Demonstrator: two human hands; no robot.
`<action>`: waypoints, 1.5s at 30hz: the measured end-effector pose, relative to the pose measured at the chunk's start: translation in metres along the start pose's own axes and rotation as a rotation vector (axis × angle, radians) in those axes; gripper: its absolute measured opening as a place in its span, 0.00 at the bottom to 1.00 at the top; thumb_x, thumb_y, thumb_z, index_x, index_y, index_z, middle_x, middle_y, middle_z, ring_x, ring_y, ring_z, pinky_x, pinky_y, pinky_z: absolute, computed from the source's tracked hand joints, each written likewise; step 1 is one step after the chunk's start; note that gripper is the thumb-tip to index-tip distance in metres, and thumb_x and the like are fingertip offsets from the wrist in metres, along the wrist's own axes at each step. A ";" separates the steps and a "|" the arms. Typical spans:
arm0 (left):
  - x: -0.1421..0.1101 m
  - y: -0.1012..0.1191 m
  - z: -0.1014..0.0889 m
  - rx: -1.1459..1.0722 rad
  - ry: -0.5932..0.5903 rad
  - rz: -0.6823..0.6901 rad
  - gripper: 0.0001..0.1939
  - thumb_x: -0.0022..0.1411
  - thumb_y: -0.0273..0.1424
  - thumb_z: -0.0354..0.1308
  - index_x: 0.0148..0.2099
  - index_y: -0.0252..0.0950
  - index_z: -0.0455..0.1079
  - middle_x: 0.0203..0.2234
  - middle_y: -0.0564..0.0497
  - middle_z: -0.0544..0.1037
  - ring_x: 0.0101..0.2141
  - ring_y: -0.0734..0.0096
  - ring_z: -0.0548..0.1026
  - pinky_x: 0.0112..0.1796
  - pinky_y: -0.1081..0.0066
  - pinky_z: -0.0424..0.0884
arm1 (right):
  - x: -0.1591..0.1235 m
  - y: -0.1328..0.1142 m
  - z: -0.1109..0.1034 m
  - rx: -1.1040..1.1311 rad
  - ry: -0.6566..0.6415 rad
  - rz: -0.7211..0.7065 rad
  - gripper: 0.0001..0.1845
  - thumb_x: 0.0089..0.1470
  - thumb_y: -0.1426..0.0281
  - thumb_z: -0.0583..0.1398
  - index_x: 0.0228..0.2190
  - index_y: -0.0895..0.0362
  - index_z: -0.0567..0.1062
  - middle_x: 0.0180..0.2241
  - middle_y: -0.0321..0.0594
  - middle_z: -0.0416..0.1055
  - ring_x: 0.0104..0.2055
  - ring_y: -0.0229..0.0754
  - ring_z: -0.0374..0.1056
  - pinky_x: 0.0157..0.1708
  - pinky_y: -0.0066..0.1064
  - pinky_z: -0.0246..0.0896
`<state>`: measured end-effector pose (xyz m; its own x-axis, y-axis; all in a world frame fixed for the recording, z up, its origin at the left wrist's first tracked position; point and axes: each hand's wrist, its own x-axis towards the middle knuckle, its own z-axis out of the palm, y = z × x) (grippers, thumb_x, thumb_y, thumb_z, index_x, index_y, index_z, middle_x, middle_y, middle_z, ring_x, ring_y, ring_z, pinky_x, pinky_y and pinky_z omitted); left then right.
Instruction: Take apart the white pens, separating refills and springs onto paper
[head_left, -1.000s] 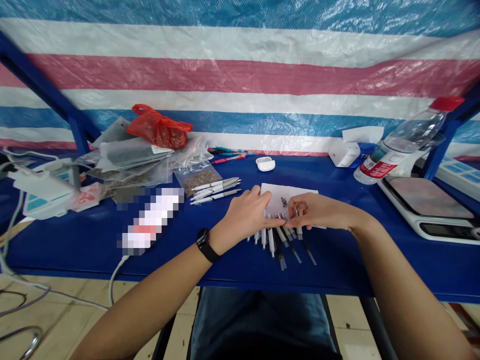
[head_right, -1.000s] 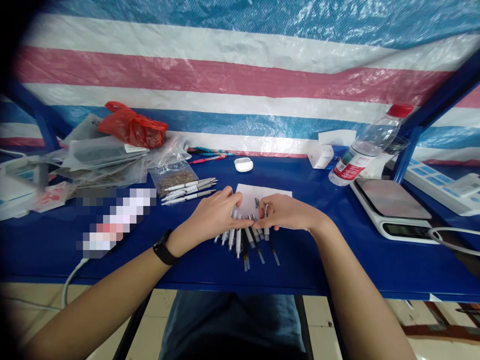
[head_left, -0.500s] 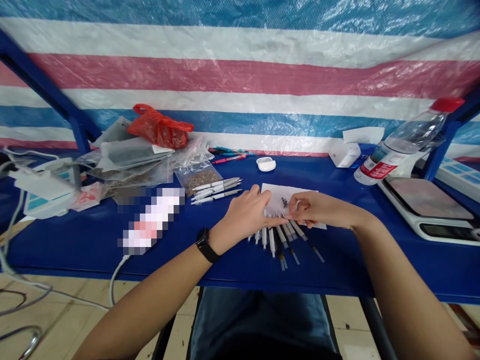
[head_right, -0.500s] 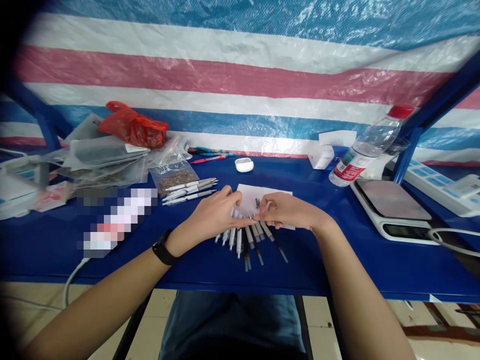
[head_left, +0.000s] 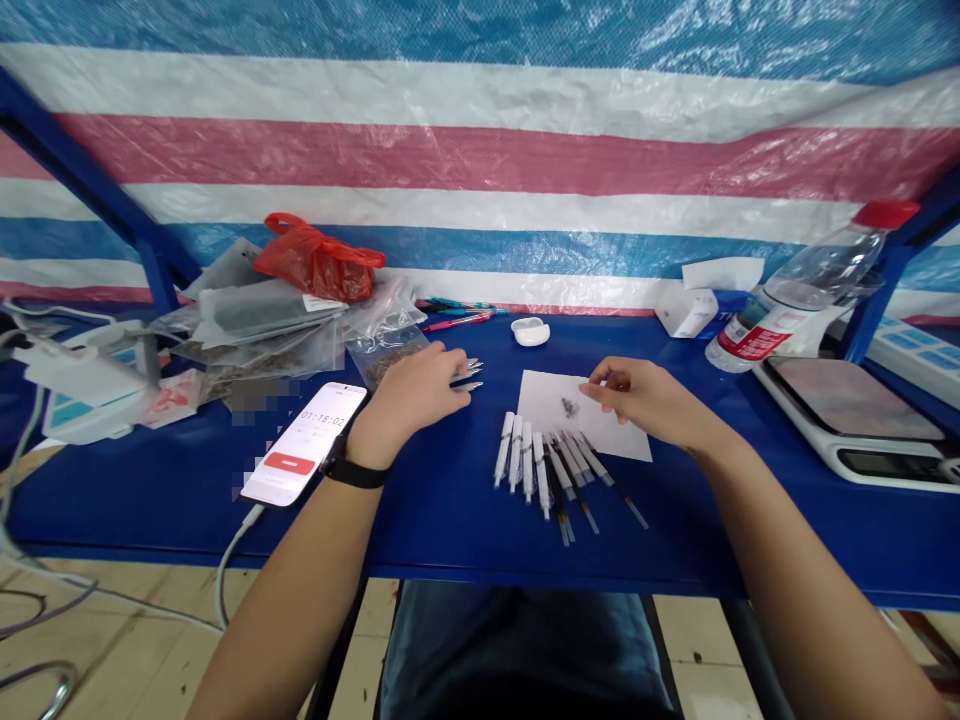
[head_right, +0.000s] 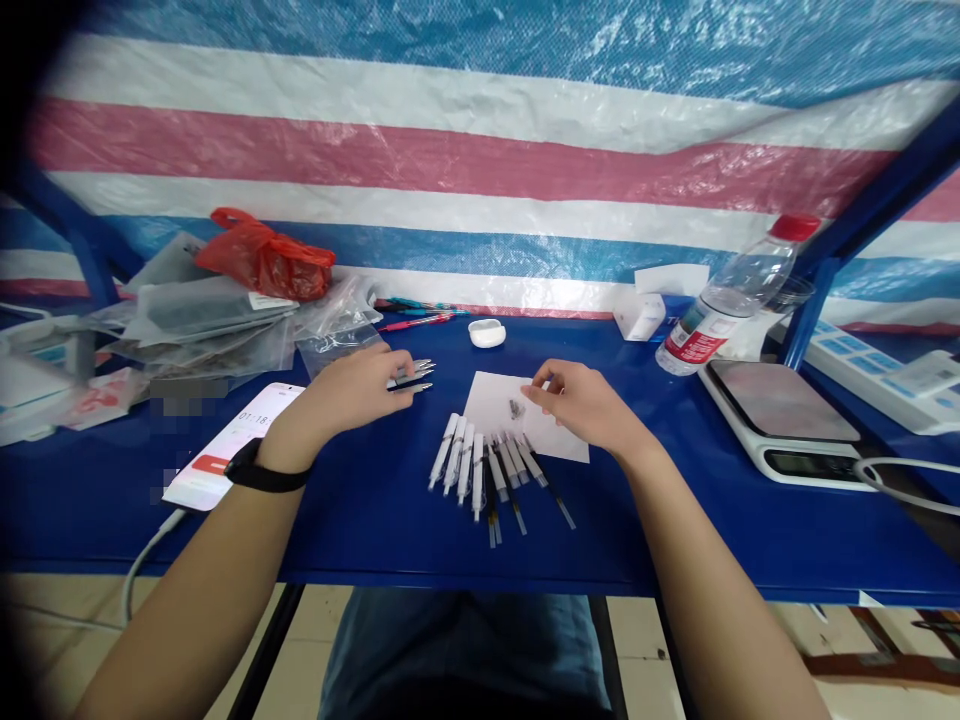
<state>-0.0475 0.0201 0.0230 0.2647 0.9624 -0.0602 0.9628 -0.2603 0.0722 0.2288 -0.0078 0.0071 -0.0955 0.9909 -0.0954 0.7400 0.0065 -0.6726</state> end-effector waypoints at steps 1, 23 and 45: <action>0.001 -0.003 0.000 0.006 -0.034 0.018 0.08 0.62 0.32 0.58 0.45 0.40 0.70 0.42 0.47 0.75 0.40 0.57 0.78 0.35 0.67 0.67 | 0.000 0.000 0.000 -0.018 0.010 -0.001 0.21 0.54 0.49 0.59 0.31 0.54 0.74 0.22 0.36 0.70 0.24 0.40 0.66 0.24 0.31 0.55; -0.002 0.032 0.010 0.004 0.257 0.213 0.08 0.66 0.28 0.52 0.41 0.37 0.72 0.30 0.48 0.79 0.38 0.56 0.77 0.42 0.60 0.66 | -0.005 -0.013 0.012 0.049 0.044 -0.151 0.32 0.55 0.37 0.55 0.25 0.54 0.70 0.22 0.36 0.68 0.25 0.40 0.63 0.29 0.32 0.55; -0.011 0.059 0.026 -1.158 -0.119 0.499 0.20 0.75 0.47 0.45 0.39 0.37 0.65 0.20 0.60 0.55 0.20 0.76 0.57 0.24 0.74 0.56 | -0.009 -0.020 0.039 0.495 0.396 -0.580 0.20 0.63 0.52 0.59 0.27 0.53 0.69 0.25 0.33 0.64 0.24 0.37 0.58 0.26 0.32 0.56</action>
<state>0.0076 -0.0082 0.0016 0.6452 0.7510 0.1405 0.1625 -0.3146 0.9352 0.1884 -0.0217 -0.0072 -0.0607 0.8239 0.5635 0.2614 0.5580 -0.7876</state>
